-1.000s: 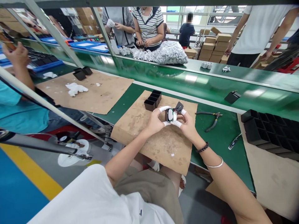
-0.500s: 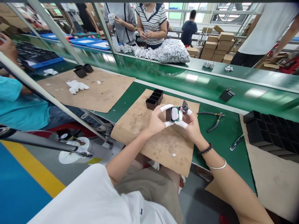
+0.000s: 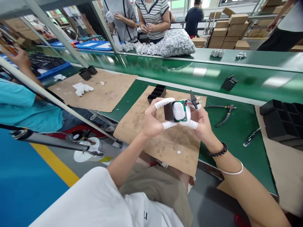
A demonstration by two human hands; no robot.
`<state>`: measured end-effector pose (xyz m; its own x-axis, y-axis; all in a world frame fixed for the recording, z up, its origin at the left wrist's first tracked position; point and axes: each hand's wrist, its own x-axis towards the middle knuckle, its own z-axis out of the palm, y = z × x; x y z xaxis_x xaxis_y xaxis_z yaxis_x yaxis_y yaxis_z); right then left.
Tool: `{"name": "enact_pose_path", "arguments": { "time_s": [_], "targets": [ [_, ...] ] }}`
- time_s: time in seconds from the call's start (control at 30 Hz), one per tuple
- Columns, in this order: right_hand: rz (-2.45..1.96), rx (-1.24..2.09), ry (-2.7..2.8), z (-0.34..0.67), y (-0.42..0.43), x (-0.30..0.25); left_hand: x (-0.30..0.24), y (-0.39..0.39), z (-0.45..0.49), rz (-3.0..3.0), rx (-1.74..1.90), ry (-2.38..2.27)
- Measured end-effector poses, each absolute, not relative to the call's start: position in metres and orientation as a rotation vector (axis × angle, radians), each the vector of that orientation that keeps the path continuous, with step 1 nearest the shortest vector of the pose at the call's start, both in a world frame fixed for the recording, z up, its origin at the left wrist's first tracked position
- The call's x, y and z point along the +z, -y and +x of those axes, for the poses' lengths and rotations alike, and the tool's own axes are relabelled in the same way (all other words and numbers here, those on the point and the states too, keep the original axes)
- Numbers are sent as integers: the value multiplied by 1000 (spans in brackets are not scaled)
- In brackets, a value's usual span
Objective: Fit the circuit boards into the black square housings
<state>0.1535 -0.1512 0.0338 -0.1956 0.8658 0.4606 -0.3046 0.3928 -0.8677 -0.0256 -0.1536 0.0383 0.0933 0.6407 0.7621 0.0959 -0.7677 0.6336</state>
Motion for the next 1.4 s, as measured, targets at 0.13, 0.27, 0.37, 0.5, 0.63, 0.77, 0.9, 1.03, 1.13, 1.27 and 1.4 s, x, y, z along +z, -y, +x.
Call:
{"name": "enact_pose_path", "arguments": {
  "time_s": [0.13,0.27,0.37,0.5,0.63,0.77,0.9,1.03,1.13,1.27,1.4],
  "targets": [
    [-534,1196,1399,151,150,30,31,155,-28,1880,1683,-807],
    [-581,1262,1288,156,139,21,18,154,-35,1786,1540,-1023],
    [-610,1270,1224,161,133,17,13,152,-41,1723,1523,-1035],
    [-604,1246,1226,157,139,21,15,154,-42,1724,1545,-1043],
    [-568,1240,1271,148,148,25,19,157,-38,1765,1555,-1041],
    [-548,1239,1304,146,150,25,19,157,-34,1792,1599,-1002],
    [-542,1207,1362,150,149,26,18,155,-33,1803,1637,-955],
    [-552,1198,1388,151,149,28,20,155,-33,1813,1642,-950],
    [-574,1181,1395,150,150,26,22,156,-33,1812,1637,-972],
    [-592,1172,1415,150,151,23,23,157,-32,1798,1618,-985],
    [-629,1163,1418,150,151,22,23,157,-30,1786,1628,-976]
  ]
}}
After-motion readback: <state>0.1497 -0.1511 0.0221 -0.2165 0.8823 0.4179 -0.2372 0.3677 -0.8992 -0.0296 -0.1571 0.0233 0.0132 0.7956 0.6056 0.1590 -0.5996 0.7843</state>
